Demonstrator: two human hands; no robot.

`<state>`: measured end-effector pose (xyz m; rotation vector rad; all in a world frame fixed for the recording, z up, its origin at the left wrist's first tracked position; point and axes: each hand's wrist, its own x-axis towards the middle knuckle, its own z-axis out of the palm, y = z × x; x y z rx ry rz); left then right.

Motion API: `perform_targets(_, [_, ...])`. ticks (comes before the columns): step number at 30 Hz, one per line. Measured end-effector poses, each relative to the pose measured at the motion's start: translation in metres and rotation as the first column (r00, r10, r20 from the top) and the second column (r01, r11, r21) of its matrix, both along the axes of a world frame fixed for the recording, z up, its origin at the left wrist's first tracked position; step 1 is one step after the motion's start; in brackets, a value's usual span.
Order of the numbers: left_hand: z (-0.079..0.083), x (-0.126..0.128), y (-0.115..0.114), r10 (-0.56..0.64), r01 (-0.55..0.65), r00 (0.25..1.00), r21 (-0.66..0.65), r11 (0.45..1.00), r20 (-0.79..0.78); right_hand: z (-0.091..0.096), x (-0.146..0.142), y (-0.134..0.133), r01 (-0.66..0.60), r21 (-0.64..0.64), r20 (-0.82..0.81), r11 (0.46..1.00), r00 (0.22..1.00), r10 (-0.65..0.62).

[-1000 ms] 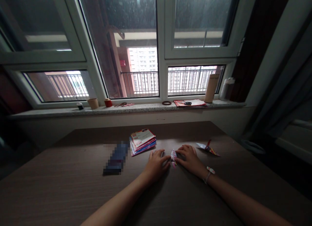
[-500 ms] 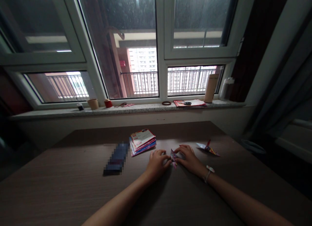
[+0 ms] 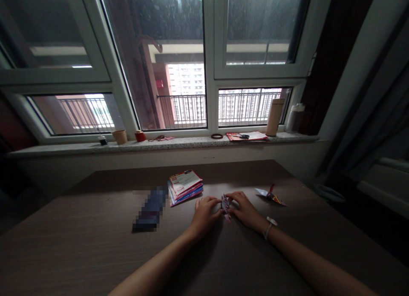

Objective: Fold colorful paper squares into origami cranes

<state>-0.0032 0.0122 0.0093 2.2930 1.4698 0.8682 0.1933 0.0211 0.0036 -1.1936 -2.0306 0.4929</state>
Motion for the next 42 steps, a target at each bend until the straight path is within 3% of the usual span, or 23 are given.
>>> perform_targets(24, [0.003,0.002,0.0,0.003,-0.003,1.0,-0.041,0.999,0.006,0.0,-0.004,-0.002,0.095,-0.065,-0.001,0.993,0.995,-0.095])
perform_targets(36, [0.006,-0.004,-0.001,-0.04,0.041,0.999,-0.04,0.998,0.021,0.002,-0.006,-0.01,0.063,0.04,0.067,0.997,0.996,-0.065])
perform_targets(42, [0.0,-0.006,0.002,-0.054,0.054,0.998,-0.015,0.998,0.022,0.004,-0.005,-0.01,-0.02,0.12,0.062,0.993,0.998,0.012])
